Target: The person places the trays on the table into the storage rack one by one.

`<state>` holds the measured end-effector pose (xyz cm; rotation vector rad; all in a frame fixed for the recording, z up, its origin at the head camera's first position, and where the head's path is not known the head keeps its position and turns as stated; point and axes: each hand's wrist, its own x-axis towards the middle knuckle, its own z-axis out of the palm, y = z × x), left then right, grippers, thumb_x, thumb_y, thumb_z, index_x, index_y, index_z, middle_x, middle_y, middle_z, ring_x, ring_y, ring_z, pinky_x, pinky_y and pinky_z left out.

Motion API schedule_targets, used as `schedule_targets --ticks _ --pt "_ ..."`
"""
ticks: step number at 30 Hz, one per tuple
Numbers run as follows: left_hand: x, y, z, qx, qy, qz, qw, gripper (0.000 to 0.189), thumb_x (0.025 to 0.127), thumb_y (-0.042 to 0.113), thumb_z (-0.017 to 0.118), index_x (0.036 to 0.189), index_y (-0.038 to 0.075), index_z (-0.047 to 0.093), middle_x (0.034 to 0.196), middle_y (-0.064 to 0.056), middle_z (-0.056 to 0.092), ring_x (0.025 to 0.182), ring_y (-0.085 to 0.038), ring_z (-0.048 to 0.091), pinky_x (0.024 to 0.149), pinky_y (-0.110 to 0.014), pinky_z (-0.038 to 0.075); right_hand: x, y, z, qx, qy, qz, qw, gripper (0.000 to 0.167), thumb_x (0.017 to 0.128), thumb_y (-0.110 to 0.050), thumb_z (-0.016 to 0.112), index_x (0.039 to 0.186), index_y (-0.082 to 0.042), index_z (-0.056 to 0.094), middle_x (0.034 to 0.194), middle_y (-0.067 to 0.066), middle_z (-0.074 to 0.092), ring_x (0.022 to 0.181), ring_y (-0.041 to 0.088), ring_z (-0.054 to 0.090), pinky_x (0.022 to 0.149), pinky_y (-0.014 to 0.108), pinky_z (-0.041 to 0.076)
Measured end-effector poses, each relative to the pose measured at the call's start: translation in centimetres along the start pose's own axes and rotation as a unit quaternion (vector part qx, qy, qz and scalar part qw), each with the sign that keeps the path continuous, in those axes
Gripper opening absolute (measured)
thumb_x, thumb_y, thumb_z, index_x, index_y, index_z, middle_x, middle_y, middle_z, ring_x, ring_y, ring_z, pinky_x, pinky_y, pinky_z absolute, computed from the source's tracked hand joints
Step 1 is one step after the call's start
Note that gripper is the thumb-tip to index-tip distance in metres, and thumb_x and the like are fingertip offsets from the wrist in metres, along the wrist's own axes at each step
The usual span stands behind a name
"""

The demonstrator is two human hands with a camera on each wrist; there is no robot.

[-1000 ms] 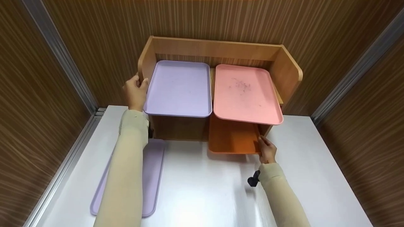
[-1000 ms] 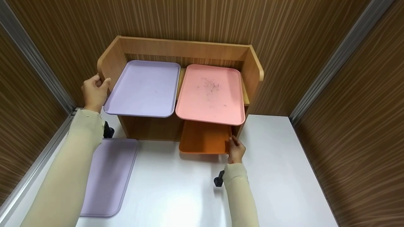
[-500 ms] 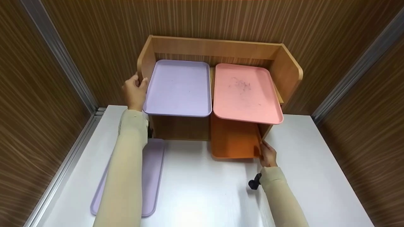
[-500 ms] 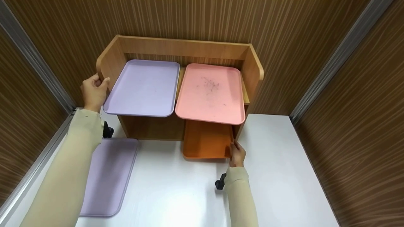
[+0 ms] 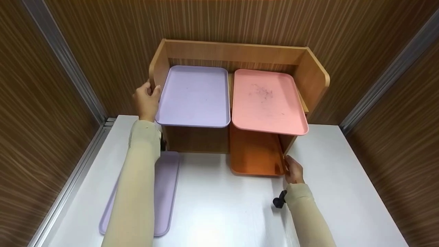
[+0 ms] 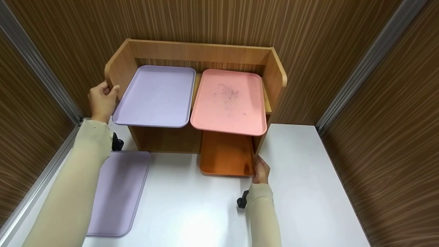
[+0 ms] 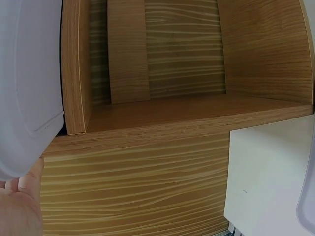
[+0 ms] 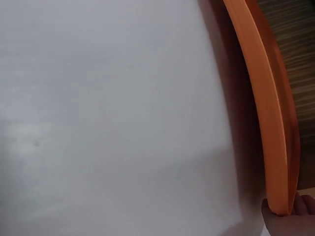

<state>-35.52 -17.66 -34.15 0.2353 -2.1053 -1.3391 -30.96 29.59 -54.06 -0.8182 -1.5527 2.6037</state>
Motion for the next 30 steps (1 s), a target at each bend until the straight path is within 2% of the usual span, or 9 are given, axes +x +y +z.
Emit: schedule_targets --ticks 3,6,10,14,17,19,23,26,30 --pt "0.0 0.0 0.0 -0.011 -0.005 -0.004 0.9999 0.022 0.092 0.015 0.060 0.106 0.000 0.067 0.099 -0.013 0.067 0.082 -0.015 0.053 0.075 -0.024 0.044 0.0 -0.3 -0.1 0.013 -0.002 -0.009 0.9999 0.044 0.096 -0.009 0.047 0.138 0.000 0.040 0.148 0.012 0.033 0.137 0.019 0.028 0.111 0.031 0.023" --pt "0.0 0.0 0.1 -0.029 -0.011 -0.011 0.9995 0.022 0.093 0.016 0.059 0.108 0.001 0.067 0.104 -0.013 0.067 0.086 -0.016 0.054 0.080 -0.027 0.046 0.0 -0.7 -0.2 0.009 -0.008 -0.016 0.9998 0.052 0.097 -0.010 0.045 0.145 0.000 0.029 0.153 0.011 0.026 0.140 0.019 0.024 0.113 0.032 0.019" --pt "0.0 0.0 0.1 -0.039 -0.013 -0.016 0.9990 0.022 0.093 0.016 0.060 0.108 0.002 0.067 0.105 -0.012 0.067 0.086 -0.016 0.054 0.081 -0.027 0.046 -0.1 -1.1 -0.4 0.005 -0.005 -0.027 0.9996 0.054 0.097 -0.011 0.046 0.147 -0.002 0.026 0.150 0.009 0.033 0.139 0.019 0.026 0.113 0.033 0.020" --pt "0.2 -0.1 0.1 -0.015 0.002 0.001 0.9999 0.018 0.091 0.016 0.061 0.089 -0.002 0.063 0.087 -0.012 0.063 0.077 -0.017 0.048 0.069 -0.022 0.039 0.1 -1.3 -0.7 0.003 -0.002 -0.057 0.9984 0.044 0.096 -0.012 0.049 0.139 -0.007 0.041 0.116 -0.004 0.063 0.132 0.016 0.037 0.111 0.033 0.024" --pt "0.4 -0.1 0.1 -0.001 0.010 0.012 0.9999 0.020 0.091 0.016 0.062 0.083 -0.002 0.059 0.081 -0.011 0.058 0.075 -0.016 0.045 0.064 -0.022 0.034 0.1 -1.8 -0.9 0.006 -0.003 -0.079 0.9968 0.028 0.096 -0.013 0.051 0.124 -0.008 0.051 0.089 -0.013 0.067 0.119 0.012 0.047 0.109 0.032 0.027" --pt "0.4 0.0 0.1 -0.003 0.008 0.010 0.9999 0.019 0.092 0.017 0.061 0.087 -0.001 0.062 0.085 -0.010 0.061 0.076 -0.015 0.047 0.066 -0.021 0.035 0.0 -2.3 -1.1 0.010 -0.001 -0.085 0.9963 0.020 0.096 -0.013 0.053 0.115 -0.011 0.055 0.086 -0.014 0.067 0.110 0.008 0.051 0.105 0.030 0.030" --pt "0.3 0.0 0.2 0.002 0.007 0.016 0.9999 0.020 0.092 0.017 0.060 0.093 -0.003 0.064 0.088 -0.011 0.063 0.077 -0.015 0.048 0.067 -0.021 0.036 -0.4 -3.6 -1.3 -0.007 -0.001 -0.093 0.9957 0.027 0.097 -0.014 0.051 0.123 -0.009 0.051 0.087 -0.013 0.066 0.114 0.011 0.049 0.098 0.027 0.034" --pt "0.2 -0.4 0.1 -0.006 0.006 0.023 0.9997 0.021 0.092 0.016 0.060 0.098 -0.003 0.067 0.092 -0.013 0.066 0.080 -0.017 0.053 0.071 -0.023 0.042 -0.7 -4.9 -1.0 -0.035 -0.003 -0.093 0.9951 0.038 0.098 -0.016 0.048 0.134 -0.007 0.043 0.113 -0.004 0.064 0.126 0.016 0.041 0.102 0.028 0.033" --pt "0.0 -0.9 -0.3 -0.043 -0.020 0.020 0.9987 0.032 0.092 0.017 0.061 0.120 0.002 0.064 0.113 -0.014 0.066 0.096 -0.019 0.061 0.085 -0.028 0.048 -1.3 -6.9 -0.2 -0.053 -0.012 -0.096 0.9939 0.047 0.099 -0.017 0.044 0.143 -0.004 0.035 0.144 0.008 0.042 0.136 0.019 0.033 0.109 0.032 0.027"
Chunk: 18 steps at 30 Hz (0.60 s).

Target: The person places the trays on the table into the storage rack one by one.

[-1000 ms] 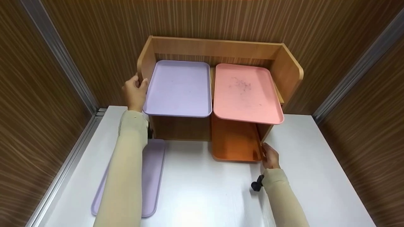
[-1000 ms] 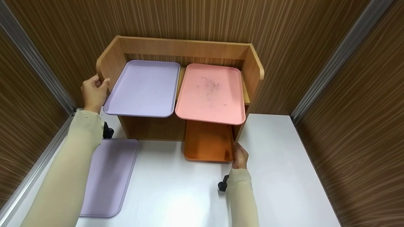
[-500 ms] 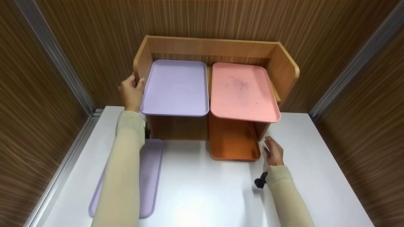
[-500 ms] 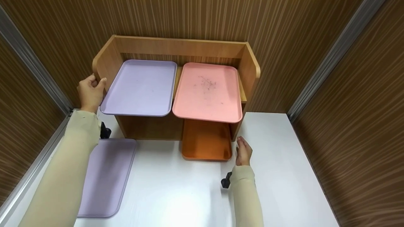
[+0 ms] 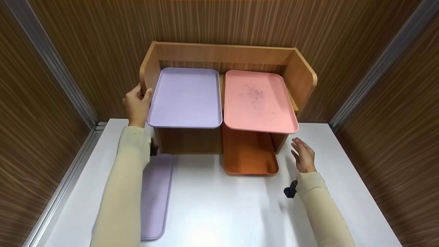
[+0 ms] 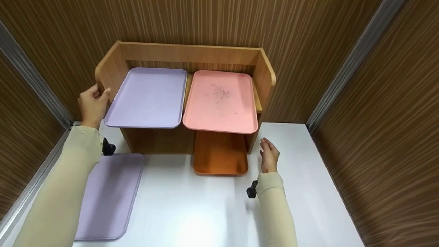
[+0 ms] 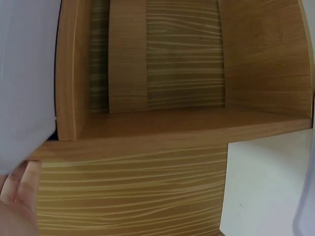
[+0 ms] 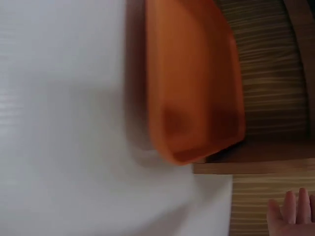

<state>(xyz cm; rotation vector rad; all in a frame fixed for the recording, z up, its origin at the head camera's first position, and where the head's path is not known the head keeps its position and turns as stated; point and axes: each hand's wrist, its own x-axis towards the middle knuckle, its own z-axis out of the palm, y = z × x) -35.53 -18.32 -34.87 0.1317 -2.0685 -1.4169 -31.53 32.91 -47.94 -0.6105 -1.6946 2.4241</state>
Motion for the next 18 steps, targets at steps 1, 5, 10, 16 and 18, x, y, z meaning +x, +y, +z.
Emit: schedule_targets --ticks 1,5,10,16,18 --pt "-0.1 -0.2 -0.2 -0.006 -0.007 0.001 1.0000 0.035 0.091 0.017 0.062 0.123 0.003 0.061 0.116 -0.014 0.065 0.100 -0.019 0.061 0.087 -0.029 0.048 0.0 -0.6 0.2 0.005 -0.003 -0.003 1.0000 0.048 0.099 -0.017 0.045 0.144 -0.003 0.033 0.143 0.008 0.044 0.136 0.020 0.032 0.110 0.033 0.026" --pt "-0.8 -1.3 -1.0 0.000 -0.030 0.012 0.9995 0.042 0.089 0.017 0.065 0.128 0.004 0.057 0.118 -0.014 0.064 0.103 -0.021 0.063 0.088 -0.029 0.048 -0.2 -2.9 1.0 0.039 -0.006 -0.024 0.9989 0.032 0.097 -0.018 0.051 0.127 -0.007 0.050 0.107 -0.005 0.066 0.125 0.016 0.044 0.105 0.031 0.031" --pt "-2.2 -3.5 -2.1 -0.006 -0.047 0.024 0.9986 0.043 0.087 0.014 0.068 0.127 0.003 0.058 0.118 -0.015 0.063 0.104 -0.024 0.063 0.086 -0.027 0.049 -0.4 -5.9 2.0 0.080 -0.017 -0.072 0.9940 0.029 0.095 -0.016 0.056 0.121 -0.005 0.053 0.096 -0.004 0.068 0.112 0.015 0.053 0.099 0.032 0.036" --pt "-4.0 -7.1 -4.3 -0.002 -0.044 0.022 0.9988 0.040 0.087 0.011 0.067 0.125 0.001 0.059 0.115 -0.016 0.064 0.104 -0.026 0.063 0.081 -0.013 0.047 -0.9 -8.7 3.4 0.086 -0.024 -0.115 0.9893 0.031 0.094 -0.016 0.058 0.122 -0.006 0.053 0.114 0.002 0.061 0.119 0.020 0.048 0.103 0.037 0.034" --pt "-4.6 -8.3 -5.3 0.005 -0.044 0.012 0.9989 0.040 0.087 0.010 0.067 0.125 0.000 0.059 0.115 -0.017 0.064 0.102 -0.020 0.064 0.079 -0.010 0.045 -1.0 -9.5 3.8 0.079 -0.026 -0.123 0.9889 0.033 0.093 -0.018 0.059 0.123 -0.006 0.053 0.120 0.005 0.058 0.121 0.020 0.047 0.105 0.037 0.032"
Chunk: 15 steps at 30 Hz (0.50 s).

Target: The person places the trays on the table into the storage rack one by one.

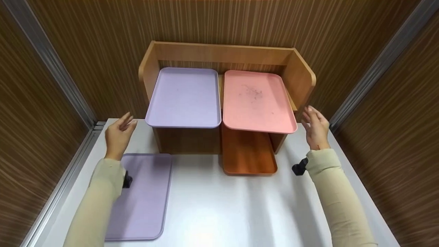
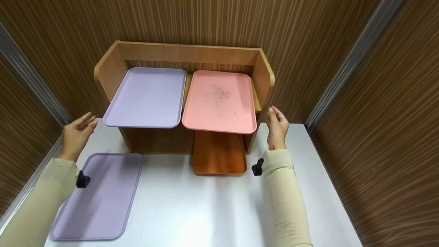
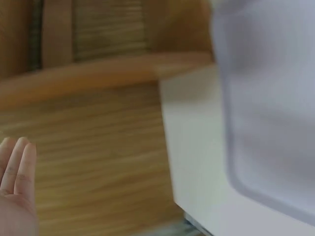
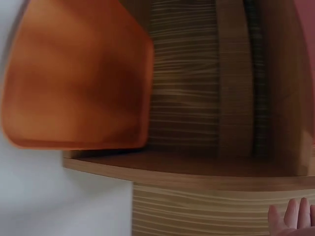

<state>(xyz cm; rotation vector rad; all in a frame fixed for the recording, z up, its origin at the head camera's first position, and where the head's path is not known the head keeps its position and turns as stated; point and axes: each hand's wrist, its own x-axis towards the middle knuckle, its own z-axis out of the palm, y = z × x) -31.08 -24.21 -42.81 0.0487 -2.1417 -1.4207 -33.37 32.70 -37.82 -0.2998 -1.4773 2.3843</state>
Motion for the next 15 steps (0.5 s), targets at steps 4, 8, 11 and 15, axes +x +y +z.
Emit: schedule_targets --ticks 4,8,11,15 --pt "-1.4 -2.2 -1.8 0.011 -0.015 -0.027 0.9994 0.040 0.088 0.010 0.065 0.125 -0.002 0.058 0.117 -0.019 0.063 0.093 0.004 0.060 0.080 -0.008 0.043 0.1 -1.4 1.0 -0.014 -0.005 -0.008 0.9999 0.042 0.093 -0.020 0.060 0.131 -0.006 0.050 0.135 0.008 0.050 0.126 0.020 0.043 0.107 0.037 0.031" --pt "-2.9 -4.3 -3.7 0.037 -0.028 -0.052 0.9976 0.041 0.089 0.012 0.064 0.126 -0.003 0.056 0.119 -0.019 0.062 0.084 0.019 0.049 0.077 -0.005 0.041 0.1 -2.7 2.2 -0.035 -0.017 -0.019 0.9991 0.051 0.093 -0.022 0.059 0.139 -0.005 0.043 0.145 0.010 0.039 0.133 0.020 0.035 0.109 0.036 0.027" --pt "-4.0 -5.7 -5.1 0.056 -0.031 -0.064 0.9959 0.042 0.089 0.013 0.065 0.127 -0.003 0.056 0.120 -0.020 0.061 0.084 0.019 0.048 0.076 -0.003 0.039 0.1 -3.6 3.0 -0.031 -0.026 -0.020 0.9990 0.053 0.093 -0.021 0.059 0.140 -0.005 0.041 0.148 0.009 0.034 0.137 0.019 0.029 0.111 0.036 0.023" --pt "-5.2 -7.3 -6.8 0.077 -0.042 -0.085 0.9925 0.045 0.089 0.016 0.065 0.129 -0.003 0.054 0.122 -0.021 0.059 0.091 0.015 0.050 0.076 -0.002 0.038 0.2 -4.7 3.7 -0.034 -0.027 -0.031 0.9986 0.053 0.092 -0.019 0.060 0.139 -0.005 0.042 0.147 0.009 0.037 0.137 0.019 0.029 0.112 0.036 0.022"
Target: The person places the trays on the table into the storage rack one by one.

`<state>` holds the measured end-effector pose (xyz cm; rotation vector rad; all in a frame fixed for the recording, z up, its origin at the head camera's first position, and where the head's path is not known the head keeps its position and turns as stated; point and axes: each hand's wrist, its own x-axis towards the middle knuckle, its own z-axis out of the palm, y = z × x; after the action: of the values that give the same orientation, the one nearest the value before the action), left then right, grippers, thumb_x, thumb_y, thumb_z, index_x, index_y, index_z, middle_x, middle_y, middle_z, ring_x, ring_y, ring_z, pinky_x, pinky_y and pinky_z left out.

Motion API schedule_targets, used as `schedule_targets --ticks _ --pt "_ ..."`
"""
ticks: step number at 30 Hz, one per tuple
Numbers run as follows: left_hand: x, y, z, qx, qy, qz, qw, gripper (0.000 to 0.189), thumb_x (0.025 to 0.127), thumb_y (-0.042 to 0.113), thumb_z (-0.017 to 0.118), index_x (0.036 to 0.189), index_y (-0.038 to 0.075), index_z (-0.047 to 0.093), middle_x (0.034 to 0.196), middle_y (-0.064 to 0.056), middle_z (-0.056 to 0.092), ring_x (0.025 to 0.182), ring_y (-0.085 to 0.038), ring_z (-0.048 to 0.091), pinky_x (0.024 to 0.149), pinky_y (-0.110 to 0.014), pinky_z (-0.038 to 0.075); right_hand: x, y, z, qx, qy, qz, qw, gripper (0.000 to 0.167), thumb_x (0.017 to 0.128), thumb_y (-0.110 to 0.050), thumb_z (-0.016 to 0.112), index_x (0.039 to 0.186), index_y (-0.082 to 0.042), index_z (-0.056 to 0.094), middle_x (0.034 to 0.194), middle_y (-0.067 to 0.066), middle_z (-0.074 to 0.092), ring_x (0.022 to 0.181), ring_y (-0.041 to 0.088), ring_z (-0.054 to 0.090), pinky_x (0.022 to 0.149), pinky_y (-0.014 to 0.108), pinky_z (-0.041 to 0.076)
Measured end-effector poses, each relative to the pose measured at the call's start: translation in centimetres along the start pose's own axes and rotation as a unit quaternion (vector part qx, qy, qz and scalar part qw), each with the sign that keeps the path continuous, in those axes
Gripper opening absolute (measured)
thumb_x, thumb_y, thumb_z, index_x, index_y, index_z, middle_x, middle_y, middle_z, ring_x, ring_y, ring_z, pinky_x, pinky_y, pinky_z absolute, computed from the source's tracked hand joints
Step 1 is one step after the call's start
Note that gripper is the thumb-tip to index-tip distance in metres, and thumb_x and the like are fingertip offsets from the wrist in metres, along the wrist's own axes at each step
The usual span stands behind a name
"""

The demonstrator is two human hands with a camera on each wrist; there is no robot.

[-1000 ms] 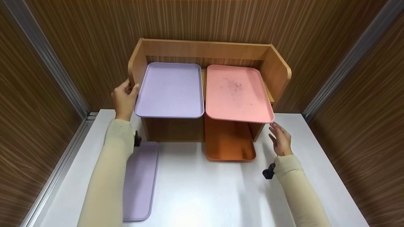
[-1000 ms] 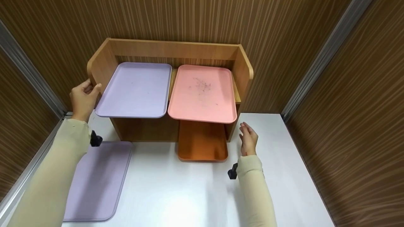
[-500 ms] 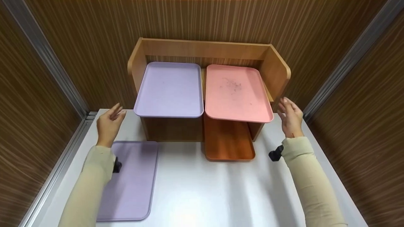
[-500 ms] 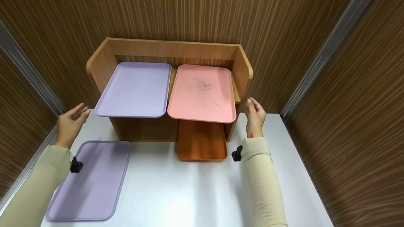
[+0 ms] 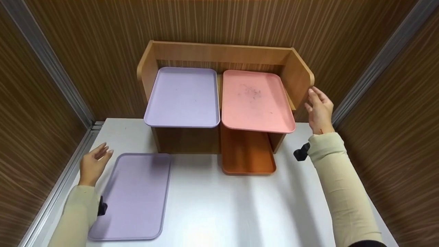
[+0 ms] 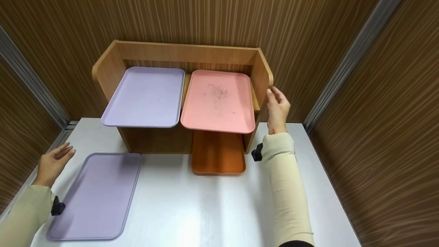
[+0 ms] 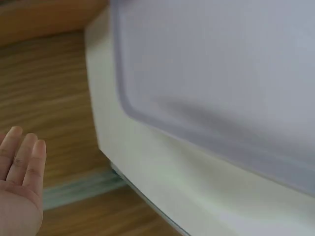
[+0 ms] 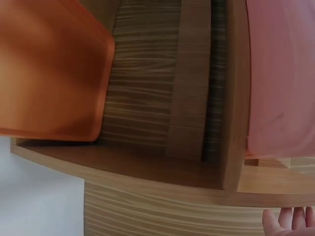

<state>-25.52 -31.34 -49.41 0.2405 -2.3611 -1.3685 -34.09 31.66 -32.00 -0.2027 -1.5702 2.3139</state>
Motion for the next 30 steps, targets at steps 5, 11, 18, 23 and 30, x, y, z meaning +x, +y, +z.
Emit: schedule_targets --ticks 5,11,18,23,30 --pt "-1.2 -2.7 -1.8 0.046 -0.038 -0.035 0.9976 0.053 0.091 0.027 0.062 0.135 -0.001 0.048 0.129 -0.020 0.054 0.116 -0.014 0.054 0.076 -0.001 0.035 0.4 -0.9 0.3 0.023 0.000 -0.019 0.9996 0.044 0.091 -0.012 0.062 0.132 -0.003 0.049 0.132 0.009 0.049 0.131 0.020 0.038 0.111 0.036 0.023" --pt "-2.4 -5.2 -3.6 0.058 -0.081 -0.057 0.9933 0.063 0.093 0.034 0.058 0.140 -0.003 0.039 0.135 -0.026 0.046 0.125 -0.042 0.041 0.073 -0.001 0.034 0.7 -1.6 0.5 0.018 0.000 -0.031 0.9993 0.041 0.090 -0.008 0.062 0.129 -0.002 0.052 0.129 0.007 0.051 0.128 0.019 0.040 0.112 0.035 0.021" --pt "-3.5 -6.7 -4.2 0.061 -0.090 -0.079 0.9909 0.065 0.093 0.035 0.058 0.141 -0.004 0.037 0.137 -0.026 0.044 0.126 -0.043 0.040 0.073 -0.001 0.032 0.9 -2.1 1.2 0.005 -0.003 -0.032 0.9995 0.046 0.091 -0.007 0.059 0.135 -0.002 0.047 0.138 0.008 0.045 0.130 0.018 0.039 0.113 0.033 0.018" --pt "-4.2 -7.6 -4.4 0.066 -0.080 -0.089 0.9907 0.064 0.092 0.033 0.059 0.140 -0.004 0.037 0.136 -0.025 0.045 0.119 -0.024 0.052 0.073 -0.001 0.032 1.0 -2.2 1.5 0.002 0.002 -0.020 0.9998 0.046 0.092 -0.007 0.058 0.137 -0.004 0.046 0.140 0.007 0.044 0.130 0.016 0.039 0.113 0.032 0.018" --pt "-4.8 -8.3 -4.0 0.045 -0.083 -0.096 0.9909 0.066 0.092 0.032 0.060 0.141 -0.004 0.035 0.135 -0.027 0.044 0.083 0.025 0.034 0.072 -0.001 0.034 1.6 -1.9 2.0 0.049 0.019 -0.015 0.9985 0.045 0.089 0.000 0.060 0.133 -0.002 0.050 0.133 0.009 0.050 0.119 0.017 0.046 0.099 0.024 0.035"
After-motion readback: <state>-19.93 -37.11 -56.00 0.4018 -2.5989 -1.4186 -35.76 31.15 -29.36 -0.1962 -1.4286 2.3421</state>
